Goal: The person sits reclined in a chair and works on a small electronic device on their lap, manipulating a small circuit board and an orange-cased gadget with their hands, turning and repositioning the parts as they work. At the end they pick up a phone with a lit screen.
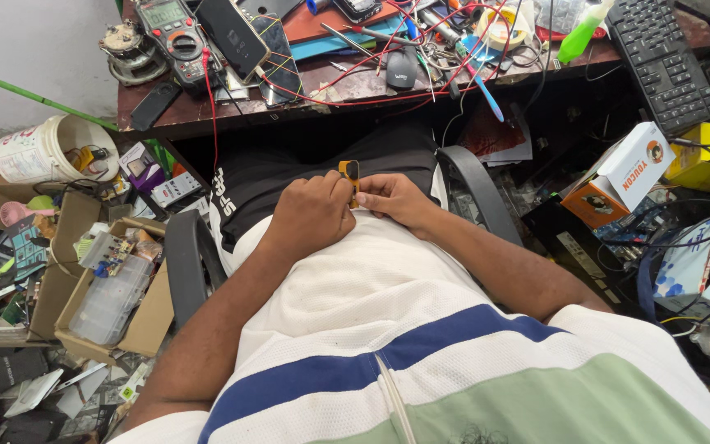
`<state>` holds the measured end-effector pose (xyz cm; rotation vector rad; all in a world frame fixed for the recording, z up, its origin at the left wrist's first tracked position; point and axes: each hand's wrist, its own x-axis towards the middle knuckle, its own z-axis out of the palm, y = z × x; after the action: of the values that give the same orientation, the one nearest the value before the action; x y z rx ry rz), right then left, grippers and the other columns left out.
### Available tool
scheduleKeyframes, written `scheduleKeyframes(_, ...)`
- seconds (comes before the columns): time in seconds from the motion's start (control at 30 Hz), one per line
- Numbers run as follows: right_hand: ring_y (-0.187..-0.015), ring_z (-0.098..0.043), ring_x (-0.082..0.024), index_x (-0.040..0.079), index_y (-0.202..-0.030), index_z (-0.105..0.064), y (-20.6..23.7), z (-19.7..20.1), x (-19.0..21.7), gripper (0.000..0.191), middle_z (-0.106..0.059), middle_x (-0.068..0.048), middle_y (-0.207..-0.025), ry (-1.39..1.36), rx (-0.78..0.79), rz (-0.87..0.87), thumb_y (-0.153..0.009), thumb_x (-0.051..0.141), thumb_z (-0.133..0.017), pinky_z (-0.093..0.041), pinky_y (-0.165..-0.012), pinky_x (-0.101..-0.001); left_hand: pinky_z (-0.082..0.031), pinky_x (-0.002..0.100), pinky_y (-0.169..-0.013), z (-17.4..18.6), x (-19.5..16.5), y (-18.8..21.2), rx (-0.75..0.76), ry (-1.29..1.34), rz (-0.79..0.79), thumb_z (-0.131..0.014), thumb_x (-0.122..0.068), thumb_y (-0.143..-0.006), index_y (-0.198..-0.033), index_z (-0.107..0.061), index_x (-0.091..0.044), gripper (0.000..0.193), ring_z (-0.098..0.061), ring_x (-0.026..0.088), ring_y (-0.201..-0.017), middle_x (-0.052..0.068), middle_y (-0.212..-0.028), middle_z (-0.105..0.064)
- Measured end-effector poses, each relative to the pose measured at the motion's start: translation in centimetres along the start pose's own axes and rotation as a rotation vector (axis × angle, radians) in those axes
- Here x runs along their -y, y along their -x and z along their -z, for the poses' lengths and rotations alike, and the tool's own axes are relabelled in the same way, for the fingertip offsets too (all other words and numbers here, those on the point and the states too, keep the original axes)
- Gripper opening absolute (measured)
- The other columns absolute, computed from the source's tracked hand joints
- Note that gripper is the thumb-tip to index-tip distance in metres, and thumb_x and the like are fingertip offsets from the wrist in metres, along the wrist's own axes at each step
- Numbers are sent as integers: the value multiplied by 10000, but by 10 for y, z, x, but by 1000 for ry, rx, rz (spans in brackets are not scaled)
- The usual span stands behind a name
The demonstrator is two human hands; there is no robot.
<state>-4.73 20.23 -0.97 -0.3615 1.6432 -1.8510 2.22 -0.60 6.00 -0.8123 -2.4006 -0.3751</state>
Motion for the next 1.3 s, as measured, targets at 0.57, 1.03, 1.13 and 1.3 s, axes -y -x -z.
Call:
scheduleKeyframes(0.57, -690, -486, -38, 37, -1184, -768, 0, 2, 1, 345, -735, 24, -918, 24, -21, -10, -907, 242, -775, -446, -640, -190, -478, 364, -571, -9, 3, 3, -23, -16, -7, -672, -145, -765, -828, -583, -85, 124, -607, 207, -619, 38, -726, -572)
scheduleKeyframes(1.03, -668, -499, -45, 23, -1174, -773, -3, 5, -1, 298, -703, 30, -844, -49, -34, -51, -932, 196, -757, -441, -615, -188, -426, 350, -552, -13, 5, 6, 24, -156, -11, -729, -228, -761, -798, -579, -106, 197, -564, 180, -580, 12, -684, -544)
scheduleKeyframes(1.13, -668, -496, -45, 15, -1165, -776, -3, 5, -1, 300, -710, 21, -847, -29, -27, -35, -931, 203, -761, -436, -606, -192, -427, 346, -545, -16, 6, 9, 26, -137, -6, -737, -249, -772, -816, -586, -110, 210, -578, 178, -565, 5, -660, -565)
scheduleKeyframes(1.3, -676, -517, -48, 18, -1140, -780, -3, 4, -3, 289, -724, 17, -855, 25, -40, 14, -924, 210, -765, -449, -610, -195, -424, 344, -506, -23, 8, 12, 36, -170, 13, -733, -266, -811, -828, -588, -132, 197, -598, 173, -493, -10, -558, -585)
